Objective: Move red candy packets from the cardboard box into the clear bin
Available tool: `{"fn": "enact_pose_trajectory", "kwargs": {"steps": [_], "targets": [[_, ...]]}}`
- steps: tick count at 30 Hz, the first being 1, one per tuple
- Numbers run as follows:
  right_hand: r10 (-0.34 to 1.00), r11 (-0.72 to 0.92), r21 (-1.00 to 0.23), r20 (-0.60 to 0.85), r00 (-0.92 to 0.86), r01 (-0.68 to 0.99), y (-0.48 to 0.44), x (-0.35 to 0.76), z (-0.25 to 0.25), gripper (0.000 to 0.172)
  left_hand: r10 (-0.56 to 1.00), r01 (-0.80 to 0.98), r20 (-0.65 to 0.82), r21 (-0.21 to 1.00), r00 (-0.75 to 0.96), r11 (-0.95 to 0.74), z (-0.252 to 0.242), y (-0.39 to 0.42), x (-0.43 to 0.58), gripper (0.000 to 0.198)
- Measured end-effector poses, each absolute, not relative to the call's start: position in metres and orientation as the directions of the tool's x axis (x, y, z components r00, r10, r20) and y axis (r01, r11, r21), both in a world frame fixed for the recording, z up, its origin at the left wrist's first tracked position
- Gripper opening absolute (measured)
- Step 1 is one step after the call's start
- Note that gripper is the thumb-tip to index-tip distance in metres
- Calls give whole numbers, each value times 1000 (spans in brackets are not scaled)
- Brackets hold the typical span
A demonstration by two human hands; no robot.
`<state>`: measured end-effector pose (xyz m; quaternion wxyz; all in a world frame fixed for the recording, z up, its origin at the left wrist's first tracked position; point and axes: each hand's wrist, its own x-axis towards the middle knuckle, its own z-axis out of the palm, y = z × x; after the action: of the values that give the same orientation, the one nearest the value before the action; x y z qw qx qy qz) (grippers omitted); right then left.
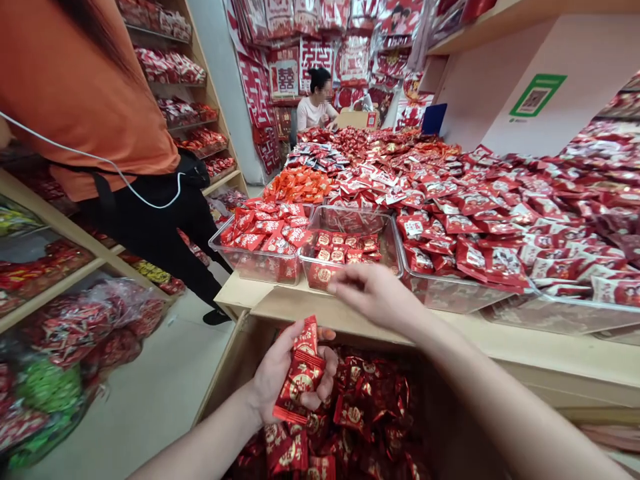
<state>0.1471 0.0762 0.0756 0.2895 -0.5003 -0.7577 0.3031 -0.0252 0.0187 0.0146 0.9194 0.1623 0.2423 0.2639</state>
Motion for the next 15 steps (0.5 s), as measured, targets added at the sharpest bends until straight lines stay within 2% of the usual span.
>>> {"fn": "enact_pose_trajectory", "kwargs": {"steps": [4, 6, 9, 11, 13, 15], "targets": [[927, 118, -906, -46, -373, 406, 20, 140, 47, 37, 367, -170, -493, 398, 789, 901, 16, 14, -24, 70], [905, 0, -945, -139, -402, 326, 10, 139, 33, 27, 322, -88, -537, 414, 780, 906, 13, 11, -21, 73], [916, -135, -980, -179, -358, 146, 7, 145, 22, 22, 399, -98, -493, 528, 773, 844, 9, 9, -18, 53], [956, -142, -989, -146, -256, 32, 8, 153, 20, 21, 455, -138, -433, 589, 778, 796, 8, 10, -17, 42], [981, -107, -993, -98, -169, -47, 8, 160, 19, 19, 486, -182, -406, 592, 774, 785, 8, 12, -15, 42], [986, -82, -991, -65, -154, -105, 7, 164, 18, 18, 545, -240, -411, 592, 731, 769, 8, 12, -12, 41]]}}
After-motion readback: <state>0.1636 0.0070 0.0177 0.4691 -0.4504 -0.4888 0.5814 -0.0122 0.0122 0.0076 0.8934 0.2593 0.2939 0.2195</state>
